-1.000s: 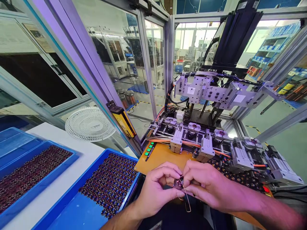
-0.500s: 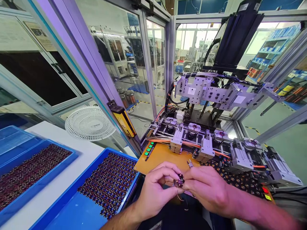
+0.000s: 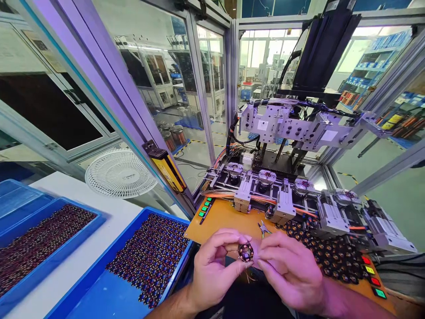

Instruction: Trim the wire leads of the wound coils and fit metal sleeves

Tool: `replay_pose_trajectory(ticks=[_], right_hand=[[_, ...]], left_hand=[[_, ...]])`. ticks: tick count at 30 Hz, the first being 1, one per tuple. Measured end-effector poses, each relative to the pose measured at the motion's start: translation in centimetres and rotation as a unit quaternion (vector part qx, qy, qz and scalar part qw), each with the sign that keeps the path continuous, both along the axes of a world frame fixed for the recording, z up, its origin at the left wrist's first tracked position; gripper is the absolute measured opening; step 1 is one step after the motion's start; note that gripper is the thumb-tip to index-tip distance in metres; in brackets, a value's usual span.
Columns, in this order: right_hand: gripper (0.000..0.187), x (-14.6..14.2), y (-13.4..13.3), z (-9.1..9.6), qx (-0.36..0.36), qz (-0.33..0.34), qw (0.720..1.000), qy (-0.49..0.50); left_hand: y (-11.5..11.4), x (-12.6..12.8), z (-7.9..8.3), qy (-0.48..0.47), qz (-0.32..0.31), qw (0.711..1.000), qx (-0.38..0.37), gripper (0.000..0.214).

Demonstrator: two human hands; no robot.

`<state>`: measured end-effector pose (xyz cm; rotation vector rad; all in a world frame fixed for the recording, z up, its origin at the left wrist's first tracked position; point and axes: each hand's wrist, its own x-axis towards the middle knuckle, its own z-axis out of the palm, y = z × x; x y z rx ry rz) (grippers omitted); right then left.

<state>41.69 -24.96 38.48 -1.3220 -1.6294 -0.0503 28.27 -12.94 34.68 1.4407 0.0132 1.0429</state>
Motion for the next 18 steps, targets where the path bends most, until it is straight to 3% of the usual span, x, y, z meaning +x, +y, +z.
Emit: replay_pose_trajectory(ticks=[4,9,18], right_hand=[[0.007,-0.71,0.08,0.50,-0.078,-0.020,0.990,0.118],[0.014,-0.93,0.11,0.20,-0.149,-0.049,0.977,0.142],[0.013,-1.15,0.41,-0.09,-0.092,-0.026,0.985,0.146]], left_hand=[[0.26,0.03,-0.04,-0.016,0.029,0.995,0.089,0.053],[0.48,-0.09,-0.14,0.005,0.046,0.987,0.155,0.050],[0.54,-0.26,-0.16,0.055,0.065,0.984,0.154,0.046]])
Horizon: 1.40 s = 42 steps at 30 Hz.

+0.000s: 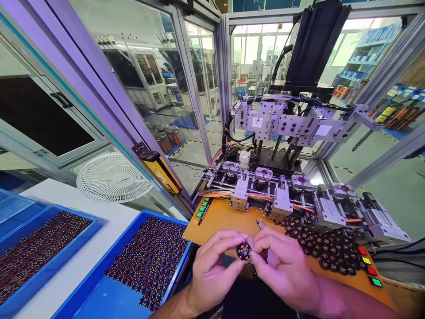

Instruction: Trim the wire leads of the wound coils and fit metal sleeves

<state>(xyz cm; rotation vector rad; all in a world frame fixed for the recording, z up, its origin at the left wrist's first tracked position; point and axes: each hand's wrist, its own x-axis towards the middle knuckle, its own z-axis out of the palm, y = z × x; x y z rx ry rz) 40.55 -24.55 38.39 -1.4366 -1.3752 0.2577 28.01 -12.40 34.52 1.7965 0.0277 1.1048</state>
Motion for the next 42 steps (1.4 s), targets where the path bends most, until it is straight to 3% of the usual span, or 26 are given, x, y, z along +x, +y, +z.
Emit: replay_pose_trajectory(ticks=[4,9,14,17,23,32,42], right_hand=[[0.012,-0.1,0.1,-0.5,-0.012,-0.012,0.999,0.029],[0.016,-0.2,0.1,-0.6,-0.095,-0.017,0.988,0.122],[0.028,-0.4,0.0,-0.4,-0.177,0.023,0.934,0.310],[0.037,-0.4,0.0,-0.4,-0.197,0.036,0.913,0.354],[0.047,-0.6,0.2,-0.3,-0.204,0.037,0.899,0.386],[0.039,-1.1,-0.4,-0.7,-0.199,0.055,0.888,0.411],[0.030,-0.2,-0.6,-0.1,-0.187,0.044,0.910,0.368]], left_hand=[[0.0,0.0,0.3,-0.002,-0.009,1.000,-0.005,0.045],[0.1,0.1,0.4,-0.002,-0.012,1.000,-0.008,0.042],[0.2,0.1,0.4,0.005,-0.011,1.000,-0.001,0.039],[0.1,0.2,0.5,0.012,-0.015,1.000,-0.005,0.035],[-0.1,0.2,0.2,0.028,-0.038,0.997,-0.067,0.037],[0.0,0.1,0.3,0.039,-0.078,0.985,-0.151,0.035],[-0.1,0.2,0.6,0.050,-0.076,0.985,-0.150,0.031]])
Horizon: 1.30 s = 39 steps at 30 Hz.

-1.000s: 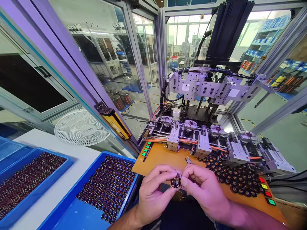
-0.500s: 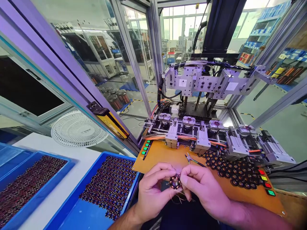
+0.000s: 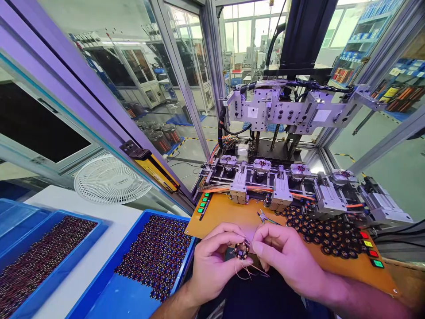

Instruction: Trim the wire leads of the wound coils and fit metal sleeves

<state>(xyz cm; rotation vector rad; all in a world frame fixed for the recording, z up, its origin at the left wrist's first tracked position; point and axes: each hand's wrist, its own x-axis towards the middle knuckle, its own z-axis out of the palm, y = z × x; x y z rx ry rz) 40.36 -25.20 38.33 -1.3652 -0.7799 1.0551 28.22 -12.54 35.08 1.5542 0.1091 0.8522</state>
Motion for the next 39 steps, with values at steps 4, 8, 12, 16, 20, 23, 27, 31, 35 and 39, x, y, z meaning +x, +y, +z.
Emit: replay_pose_trajectory(ticks=[4,8,12,16,20,23,27,31,35,39], right_hand=[[0.030,0.6,0.4,0.4,-0.032,0.025,0.999,0.031],[0.028,0.7,0.9,0.5,-0.051,0.030,0.997,0.051],[0.026,0.6,1.1,0.2,-0.057,0.026,0.996,0.061],[0.025,0.4,1.0,0.1,-0.053,0.025,0.996,0.060],[0.027,0.1,0.8,0.0,-0.054,0.016,0.996,0.064],[0.030,-0.1,0.7,-0.1,-0.049,0.015,0.997,0.059],[0.026,0.0,0.3,-0.2,-0.011,0.020,0.999,-0.025],[0.007,0.8,-0.6,0.2,0.202,-0.038,0.903,-0.376],[0.020,1.4,-1.0,0.4,0.300,-0.033,0.790,-0.533],[0.018,1.3,-0.7,0.2,0.296,-0.012,0.805,-0.514]], left_hand=[[0.0,-0.1,0.0,0.008,-0.002,1.000,0.003,0.031],[-0.1,-0.1,0.1,0.009,-0.004,1.000,0.005,0.032],[-0.1,-0.1,0.2,0.013,-0.002,1.000,0.003,0.033],[-0.1,0.0,0.0,0.015,0.001,1.000,-0.008,0.035],[-0.2,0.1,0.1,0.012,0.007,1.000,-0.018,0.035],[-0.3,0.2,0.2,0.014,0.013,1.000,-0.023,0.034],[-0.2,0.2,0.2,0.007,0.006,0.999,-0.054,0.034],[0.1,0.1,0.0,0.017,-0.024,0.992,-0.127,0.036],[0.0,0.3,-0.1,0.026,-0.077,0.975,-0.205,0.037],[-0.3,0.6,-0.1,0.025,-0.134,0.944,-0.301,0.040]])
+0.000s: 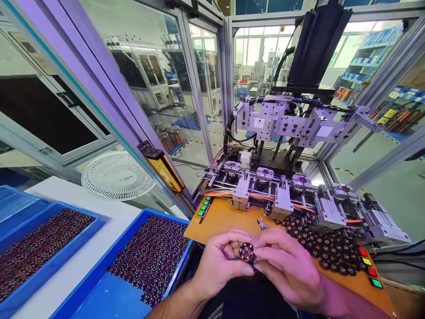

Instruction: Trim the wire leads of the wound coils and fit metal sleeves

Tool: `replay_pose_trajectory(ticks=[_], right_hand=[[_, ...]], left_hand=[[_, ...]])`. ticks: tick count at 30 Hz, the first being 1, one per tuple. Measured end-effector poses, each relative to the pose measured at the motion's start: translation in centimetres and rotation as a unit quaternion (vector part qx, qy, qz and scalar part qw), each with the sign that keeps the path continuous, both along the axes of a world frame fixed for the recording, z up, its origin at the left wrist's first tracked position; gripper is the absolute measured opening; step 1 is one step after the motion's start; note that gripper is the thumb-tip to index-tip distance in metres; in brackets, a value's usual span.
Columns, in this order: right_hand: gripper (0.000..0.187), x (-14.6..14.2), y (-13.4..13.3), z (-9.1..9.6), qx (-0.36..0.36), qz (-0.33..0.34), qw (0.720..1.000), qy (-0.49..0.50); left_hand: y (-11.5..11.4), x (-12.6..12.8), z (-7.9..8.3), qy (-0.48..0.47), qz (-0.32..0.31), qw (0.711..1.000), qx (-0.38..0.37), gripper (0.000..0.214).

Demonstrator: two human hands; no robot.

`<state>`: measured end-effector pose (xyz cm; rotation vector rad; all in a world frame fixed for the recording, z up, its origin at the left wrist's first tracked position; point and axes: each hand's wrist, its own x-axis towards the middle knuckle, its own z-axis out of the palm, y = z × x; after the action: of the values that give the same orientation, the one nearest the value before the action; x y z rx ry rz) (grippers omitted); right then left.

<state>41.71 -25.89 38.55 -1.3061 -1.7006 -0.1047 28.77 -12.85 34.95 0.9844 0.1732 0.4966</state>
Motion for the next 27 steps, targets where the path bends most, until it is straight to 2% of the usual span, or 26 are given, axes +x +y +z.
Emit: replay_pose_trajectory(ticks=[3,7,18,27], right_hand=[[0.016,0.0,0.3,-0.1,-0.004,0.007,1.000,0.015],[0.014,0.2,0.5,-0.2,0.003,0.010,1.000,0.016],[0.020,0.4,0.9,-0.7,0.041,0.006,0.999,-0.002],[0.027,0.6,0.9,-2.1,0.052,-0.001,0.999,-0.011]], left_hand=[[0.0,0.1,0.0,0.007,-0.016,0.999,-0.037,0.041],[0.1,0.1,-0.1,0.010,-0.023,0.999,-0.048,0.041],[0.5,0.3,0.1,0.001,-0.019,0.999,-0.031,0.039],[0.6,0.5,0.0,-0.009,-0.018,0.999,-0.026,0.039]])
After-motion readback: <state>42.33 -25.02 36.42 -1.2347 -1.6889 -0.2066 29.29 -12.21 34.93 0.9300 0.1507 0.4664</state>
